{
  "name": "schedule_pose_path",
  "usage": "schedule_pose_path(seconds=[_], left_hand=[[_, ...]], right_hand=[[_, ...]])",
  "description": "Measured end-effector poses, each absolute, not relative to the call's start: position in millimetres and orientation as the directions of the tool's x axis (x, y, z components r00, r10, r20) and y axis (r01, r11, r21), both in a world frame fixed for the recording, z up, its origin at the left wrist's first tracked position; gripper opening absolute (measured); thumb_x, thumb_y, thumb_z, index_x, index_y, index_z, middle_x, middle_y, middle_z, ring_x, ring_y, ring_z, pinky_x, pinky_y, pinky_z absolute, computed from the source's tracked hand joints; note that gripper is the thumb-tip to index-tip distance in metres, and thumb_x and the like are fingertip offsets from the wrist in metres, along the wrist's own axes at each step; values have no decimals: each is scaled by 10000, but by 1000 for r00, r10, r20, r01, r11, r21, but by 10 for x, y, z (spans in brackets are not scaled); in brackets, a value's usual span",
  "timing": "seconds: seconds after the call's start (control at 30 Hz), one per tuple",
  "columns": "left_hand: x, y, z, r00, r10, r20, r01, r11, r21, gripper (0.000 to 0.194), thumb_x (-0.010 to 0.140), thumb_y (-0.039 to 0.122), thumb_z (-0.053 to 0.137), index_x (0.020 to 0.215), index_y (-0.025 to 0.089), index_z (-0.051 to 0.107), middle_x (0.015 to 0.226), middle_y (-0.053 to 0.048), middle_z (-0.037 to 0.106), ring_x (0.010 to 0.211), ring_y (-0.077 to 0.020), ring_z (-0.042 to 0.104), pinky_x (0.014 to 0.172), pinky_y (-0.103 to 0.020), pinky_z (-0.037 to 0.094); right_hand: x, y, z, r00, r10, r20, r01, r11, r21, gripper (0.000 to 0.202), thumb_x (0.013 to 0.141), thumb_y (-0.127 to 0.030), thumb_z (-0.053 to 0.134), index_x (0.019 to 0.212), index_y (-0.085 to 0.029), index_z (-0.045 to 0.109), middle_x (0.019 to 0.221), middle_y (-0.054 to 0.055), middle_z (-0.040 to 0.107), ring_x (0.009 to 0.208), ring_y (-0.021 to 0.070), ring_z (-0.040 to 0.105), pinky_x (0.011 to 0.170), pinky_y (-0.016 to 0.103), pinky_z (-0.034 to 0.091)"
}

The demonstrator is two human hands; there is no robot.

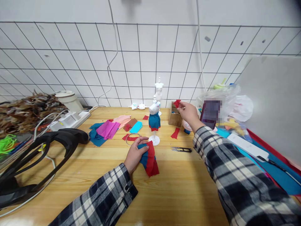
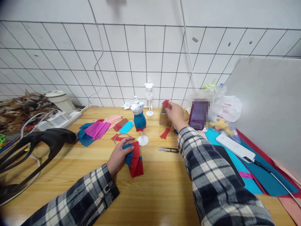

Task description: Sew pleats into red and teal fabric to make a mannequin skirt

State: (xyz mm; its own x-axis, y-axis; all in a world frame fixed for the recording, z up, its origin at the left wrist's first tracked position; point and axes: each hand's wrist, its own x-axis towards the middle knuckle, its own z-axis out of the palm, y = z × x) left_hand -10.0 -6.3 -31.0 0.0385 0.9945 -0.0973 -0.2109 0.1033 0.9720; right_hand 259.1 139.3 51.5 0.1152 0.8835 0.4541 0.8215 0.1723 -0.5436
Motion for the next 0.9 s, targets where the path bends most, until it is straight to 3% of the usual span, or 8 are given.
schedule_pose_path(seconds=[0.23, 0.4, 0.53, 0.63, 0.7, 0.77, 0.83, 0.9], left_hand=[[-101, -54, -314, -49, 997, -54, -170, 45, 984, 416, 640, 255, 791, 1024, 197, 641, 864, -8, 662, 744, -145, 632, 664, -240, 494], [-109, -5, -336, -96, 990, -105, -219, 82, 972, 328, 658, 302, 788, 932, 196, 641, 827, 1, 664, 683, -141, 626, 622, -247, 493], [-64, -32, -305, 18, 976, -217, -424, 204, 883, 318, 637, 273, 819, 857, 186, 606, 715, 36, 626, 590, -91, 582, 567, -207, 475], [8, -145, -220, 270, 921, -281, -522, 385, 761, 337, 637, 243, 833, 882, 167, 615, 764, 2, 648, 646, -102, 616, 640, -226, 523], [49, -222, -160, 375, 885, -277, -512, 447, 733, 350, 655, 228, 828, 932, 168, 622, 788, -11, 654, 669, -114, 630, 670, -246, 539], [63, -256, -124, 333, 911, -245, -513, 393, 764, 382, 661, 209, 825, 980, 184, 617, 821, -9, 664, 676, -115, 637, 671, -247, 542], [40, -231, -121, 189, 964, -189, -530, 262, 807, 411, 657, 192, 827, 1006, 199, 609, 860, -2, 676, 682, -105, 640, 666, -234, 540], [-22, -161, -149, 39, 989, -140, -542, 139, 829, 425, 651, 187, 826, 1012, 205, 605, 853, 15, 676, 678, -88, 637, 666, -215, 536]], right_hand=[[2407, 1031, 274, 87, 791, 605, 873, 231, -429, 320, 897, -208, 436, 1091, -176, 688, 1039, 108, 667, 1006, 253, 585, 873, 365, 431], [2347, 107, -166, -272, 900, 340, 852, 390, -350, 241, 878, -292, 533, 1053, -208, 675, 1032, 97, 643, 993, 269, 553, 866, 382, 419], [2624, -109, -353, -235, 964, 129, 903, 265, -339, 225, 839, -252, 572, 1044, -221, 659, 1026, 98, 641, 998, 280, 552, 873, 422, 411], [2650, -52, -330, -99, 978, 183, 883, 172, -437, 212, 854, -247, 555, 1026, -196, 668, 1067, 134, 645, 1070, 316, 539, 941, 495, 381], [2497, -37, -289, -31, 973, 227, 714, 181, -677, 332, 846, -334, 601, 1137, -178, 635, 1185, 157, 623, 1152, 319, 526, 1009, 499, 363], [2264, -76, -268, -204, 971, 124, 257, 175, -950, 435, 911, -477, 507, 1249, -211, 570, 1229, 129, 632, 1153, 259, 577, 996, 433, 426], [2041, -150, -275, -503, 861, 71, -96, 25, -995, 619, 844, -578, 583, 1343, -225, 486, 1259, 114, 637, 1169, 246, 597, 986, 412, 458], [1896, -217, -293, -639, 769, -1, -144, -121, -982, 707, 733, -471, 763, 1334, -230, 481, 1222, 94, 666, 1130, 234, 628, 964, 395, 480]])
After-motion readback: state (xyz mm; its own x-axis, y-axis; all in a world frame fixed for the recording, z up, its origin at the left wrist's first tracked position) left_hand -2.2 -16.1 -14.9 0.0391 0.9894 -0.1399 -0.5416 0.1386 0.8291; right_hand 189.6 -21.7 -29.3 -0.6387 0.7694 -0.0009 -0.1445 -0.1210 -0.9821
